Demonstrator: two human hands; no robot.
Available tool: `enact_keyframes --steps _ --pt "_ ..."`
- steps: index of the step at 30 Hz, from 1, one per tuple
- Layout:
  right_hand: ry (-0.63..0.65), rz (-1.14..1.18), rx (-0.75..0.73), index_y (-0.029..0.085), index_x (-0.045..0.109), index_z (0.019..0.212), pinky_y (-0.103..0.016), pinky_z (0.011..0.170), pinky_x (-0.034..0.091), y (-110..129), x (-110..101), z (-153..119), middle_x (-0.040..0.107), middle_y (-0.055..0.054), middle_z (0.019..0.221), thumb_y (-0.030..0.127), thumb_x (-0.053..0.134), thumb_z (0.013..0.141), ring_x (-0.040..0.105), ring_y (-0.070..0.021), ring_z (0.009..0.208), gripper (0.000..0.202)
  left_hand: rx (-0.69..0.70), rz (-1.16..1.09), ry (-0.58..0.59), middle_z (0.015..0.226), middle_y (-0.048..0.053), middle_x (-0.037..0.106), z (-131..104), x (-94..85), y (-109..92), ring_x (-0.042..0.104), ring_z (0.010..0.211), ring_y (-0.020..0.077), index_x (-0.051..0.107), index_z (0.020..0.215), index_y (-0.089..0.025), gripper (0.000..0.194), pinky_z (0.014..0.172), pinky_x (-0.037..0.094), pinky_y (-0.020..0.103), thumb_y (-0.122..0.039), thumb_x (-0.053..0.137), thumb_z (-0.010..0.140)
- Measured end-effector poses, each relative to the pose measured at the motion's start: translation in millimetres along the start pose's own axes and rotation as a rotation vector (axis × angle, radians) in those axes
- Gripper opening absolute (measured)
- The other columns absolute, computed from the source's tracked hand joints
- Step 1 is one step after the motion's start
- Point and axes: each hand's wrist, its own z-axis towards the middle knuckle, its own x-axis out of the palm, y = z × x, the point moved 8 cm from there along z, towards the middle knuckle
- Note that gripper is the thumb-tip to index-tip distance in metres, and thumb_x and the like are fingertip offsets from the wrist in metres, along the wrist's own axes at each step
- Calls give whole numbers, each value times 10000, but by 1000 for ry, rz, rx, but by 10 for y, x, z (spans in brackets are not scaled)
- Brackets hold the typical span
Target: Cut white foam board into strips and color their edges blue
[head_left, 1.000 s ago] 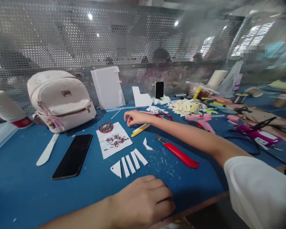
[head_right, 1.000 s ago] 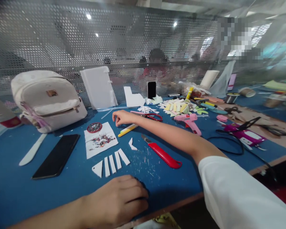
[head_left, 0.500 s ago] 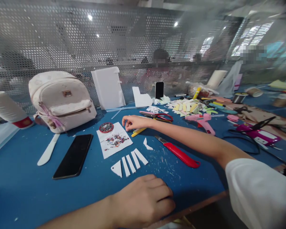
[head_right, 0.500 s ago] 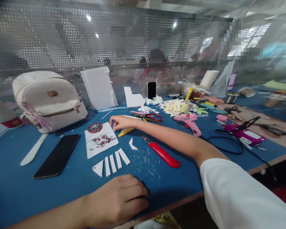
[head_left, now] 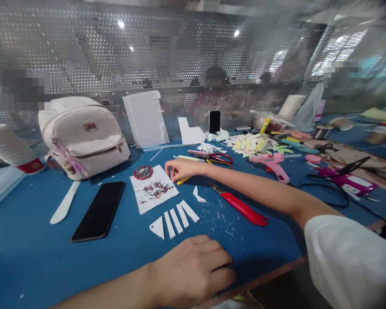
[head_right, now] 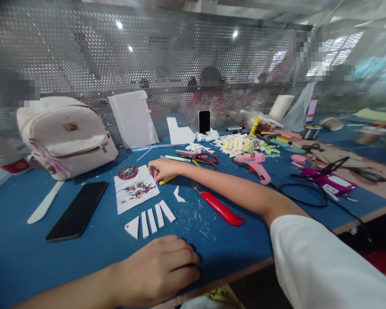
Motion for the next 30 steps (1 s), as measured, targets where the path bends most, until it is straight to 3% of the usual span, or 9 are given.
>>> enact_keyframes --steps 6,9,14,19,23,26,30 --pt "4 83 -75 177 547 988 -255 756 493 211 51 0 728 -2 814 77 716 759 691 -150 768 302 0 -12 -4 1001 87 671 16 -12 -4 631 958 184 622 1010 -154 227 872 507 292 -330 489 1058" --pt "33 162 -105 184 517 1020 -268 820 525 230 103 25 751 -31 890 81 672 808 722 -162 880 282 -5 -15 -7 1011 87 673 14 3 2 632 958 182 622 1008 -158 220 874 510 294 -332 496 1056" --pt "70 245 -139 181 511 1008 -291 852 541 226 104 -14 754 -52 917 88 663 832 722 -165 907 250 -7 -31 -14 1023 87 678 0 17 12 633 971 182 620 1012 -157 228 891 510 296 -332 481 1060" --pt "47 277 -193 166 569 1048 -281 900 505 395 -49 -293 722 -56 981 106 593 902 682 -152 977 161 -12 -40 -24 1015 90 685 8 5 10 638 953 177 615 1018 -160 217 870 516 293 -315 470 1062" --pt "66 272 -172 140 589 1157 -309 819 500 543 -157 -674 727 -71 902 214 425 1025 675 -170 871 223 -16 -46 -32 977 82 690 36 -30 2 641 933 176 626 1039 -147 230 860 519 288 -320 476 1061" --pt "-24 48 -53 154 583 1177 -312 744 475 550 -256 -1031 716 -49 755 245 331 1060 670 -187 773 292 -17 -47 -58 963 78 692 61 -78 -7 645 908 171 634 1039 -136 236 841 516 281 -307 474 1065" --pt "-178 -533 185 247 627 1132 -335 626 433 432 -270 -1606 743 -50 857 461 565 985 688 -253 745 267 -2 -43 -131 970 74 703 73 -132 -40 641 870 171 642 1041 -127 258 800 509 293 -209 399 1074"
